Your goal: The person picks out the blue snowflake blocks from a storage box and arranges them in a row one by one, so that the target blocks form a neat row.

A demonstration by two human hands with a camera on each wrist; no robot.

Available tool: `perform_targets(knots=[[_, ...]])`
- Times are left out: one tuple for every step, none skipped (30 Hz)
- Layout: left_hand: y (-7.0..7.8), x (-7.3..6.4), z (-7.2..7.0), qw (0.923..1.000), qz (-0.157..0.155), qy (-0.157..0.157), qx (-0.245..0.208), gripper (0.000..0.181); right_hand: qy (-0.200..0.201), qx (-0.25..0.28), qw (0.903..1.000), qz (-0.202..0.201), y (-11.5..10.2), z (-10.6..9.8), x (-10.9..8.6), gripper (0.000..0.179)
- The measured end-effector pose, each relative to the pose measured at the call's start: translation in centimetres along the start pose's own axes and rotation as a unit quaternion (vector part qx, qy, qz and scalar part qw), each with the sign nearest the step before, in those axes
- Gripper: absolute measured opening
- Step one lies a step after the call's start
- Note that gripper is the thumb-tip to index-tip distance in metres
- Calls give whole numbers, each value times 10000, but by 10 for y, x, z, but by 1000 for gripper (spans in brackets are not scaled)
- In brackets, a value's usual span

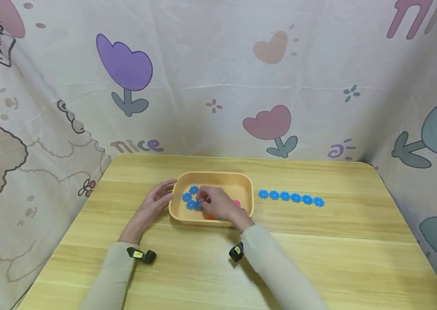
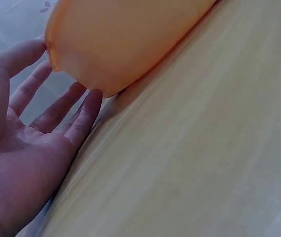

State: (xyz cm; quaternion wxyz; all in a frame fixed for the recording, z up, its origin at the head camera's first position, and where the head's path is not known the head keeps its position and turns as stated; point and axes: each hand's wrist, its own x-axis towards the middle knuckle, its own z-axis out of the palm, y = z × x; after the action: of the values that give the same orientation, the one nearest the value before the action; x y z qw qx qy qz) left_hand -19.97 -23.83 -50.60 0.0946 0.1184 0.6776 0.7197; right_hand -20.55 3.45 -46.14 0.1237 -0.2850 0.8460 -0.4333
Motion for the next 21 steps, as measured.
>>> perform_targets(knots=[[-1,0,0,10000,2,-7,-17,52,37,44,10000,13,0,-1,-1,13],[-1,0,0,10000,2,-10,-26,51,75,91,9999,25,0,-2,-2,14],[-2,0,0,10000,-4,-5,-36,51,122,111,9999,42,0,-3,-3,15],[-2,0,0,10000,-1,-6,-40,51,164,128,9998,51,-1,-4,-4,16],[-2,0,0,10000,4,-7,-41,51,211,152,9996,51,-2,-5,-5,17],[-2,0,0,10000,2,-6,-49,52,269,157,9995,30,-3,-7,-6,17],[-3,0,0,10000,4,-5,-52,52,313,182,9993,14,-4,-8,-8,17],[-3,0,-1,10000,1,-6,-53,52,366,209,9991,-9,-5,-10,-9,18],[-3,0,-1,10000,1,-7,-50,52,422,222,9989,-36,-6,-11,-11,18],[-2,0,-1,10000,-6,-4,-42,52,461,252,9986,-91,-7,-13,-12,18],[-2,0,-1,10000,-15,2,-37,52,503,271,9983,-149,-8,-14,-14,19],[-2,0,-1,10000,-28,12,-31,52,539,292,9979,-206,-9,-15,-15,19],[-2,1,-1,10000,-36,21,-22,52,568,323,9976,-244,-9,-17,-17,19],[-2,0,0,10000,-50,34,-20,52,592,366,9971,-295,-9,-18,-19,20],[-2,1,0,10000,-56,47,-18,52,606,418,9967,-332,-10,-19,-20,20],[-2,1,0,10000,-64,58,-22,51,615,477,9963,-376,-10,-21,-22,21],[-2,1,0,10000,-63,59,-30,51,634,534,9957,-403,-10,-22,-24,22],[-2,1,0,10000,-61,60,-32,51,654,588,9952,-421,-11,-23,-26,22],[-1,0,0,10000,-55,57,-35,51,673,632,9947,-443,-11,-24,-28,23],[-1,0,0,10000,-50,55,-43,51,698,666,9942,-474,-12,-25,-29,23],[-1,0,1,10000,-41,50,-43,51,725,680,9938,-489,-13,-27,-31,23]])
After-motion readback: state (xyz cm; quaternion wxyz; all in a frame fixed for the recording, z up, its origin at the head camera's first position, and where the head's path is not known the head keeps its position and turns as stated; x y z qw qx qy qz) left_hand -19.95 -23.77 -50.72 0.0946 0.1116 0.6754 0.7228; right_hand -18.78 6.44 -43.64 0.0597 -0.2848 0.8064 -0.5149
